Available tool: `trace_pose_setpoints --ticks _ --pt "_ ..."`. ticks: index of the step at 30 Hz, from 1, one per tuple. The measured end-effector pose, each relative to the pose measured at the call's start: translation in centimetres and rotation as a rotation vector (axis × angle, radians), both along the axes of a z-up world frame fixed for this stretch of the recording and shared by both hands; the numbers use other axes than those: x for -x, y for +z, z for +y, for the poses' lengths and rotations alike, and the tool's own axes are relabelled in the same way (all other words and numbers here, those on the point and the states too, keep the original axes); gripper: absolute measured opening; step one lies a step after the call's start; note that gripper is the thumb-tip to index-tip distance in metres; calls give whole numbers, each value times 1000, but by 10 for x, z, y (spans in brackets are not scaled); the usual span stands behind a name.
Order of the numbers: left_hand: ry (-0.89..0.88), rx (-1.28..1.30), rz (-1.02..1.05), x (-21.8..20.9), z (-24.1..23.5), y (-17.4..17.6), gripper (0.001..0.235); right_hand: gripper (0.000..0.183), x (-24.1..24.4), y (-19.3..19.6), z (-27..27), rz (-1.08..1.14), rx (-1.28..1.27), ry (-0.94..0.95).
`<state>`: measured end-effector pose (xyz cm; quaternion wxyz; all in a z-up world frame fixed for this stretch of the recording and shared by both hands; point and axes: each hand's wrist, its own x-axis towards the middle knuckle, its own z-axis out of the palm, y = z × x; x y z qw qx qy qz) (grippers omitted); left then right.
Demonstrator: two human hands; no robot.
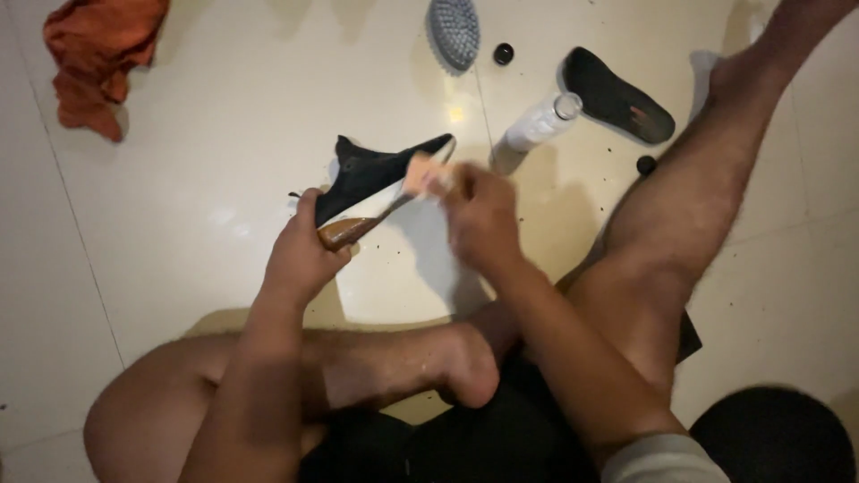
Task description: The person sits on the floor and scrubs the sole of a black sneaker using a brush and cleaning solution. They apply liquid to the brush and repeatedly scrub the shoe's sole, focusing on the white and orange sections.
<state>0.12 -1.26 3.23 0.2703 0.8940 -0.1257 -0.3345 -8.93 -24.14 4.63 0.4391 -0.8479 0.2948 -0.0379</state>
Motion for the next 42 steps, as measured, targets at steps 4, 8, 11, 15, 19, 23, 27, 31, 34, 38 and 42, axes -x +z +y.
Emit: trace_pose_setpoints --ticks 4,8,11,15,19,23,27,31,34,38,42 --pt "28 -18 5 3 -4 10 90 21 2 -32 -48 -304 210 -26" --pt "36 -13 7 0 -2 5 90 47 -2 16 -9 -156 -236 -144" --pt "35 15 7 1 -1 2 88 30 7 -33 18 -882 558 535" --pt "35 -6 -19 2 4 -21 91 36 29 -58 70 -495 527 490" --pt "17 13 -52 4 6 -24 91 40 34 -50 51 -399 509 461" --pt "4 11 -93 6 6 -29 90 33 29 -46 20 -237 1014 356" --pt "4 38 -68 3 8 -31 90 21 18 -13 68 -239 648 297" --pt "-27 17 -64 5 6 -24 90 35 27 -41 103 -396 539 358" --pt "-39 21 -58 8 6 -20 89 39 30 -49 100 -386 520 380" --pt "-40 10 -61 3 11 -23 88 26 19 -67 40 -357 537 358" --pt "-32 25 -71 2 8 -21 91 35 30 -35 7 -157 838 381"
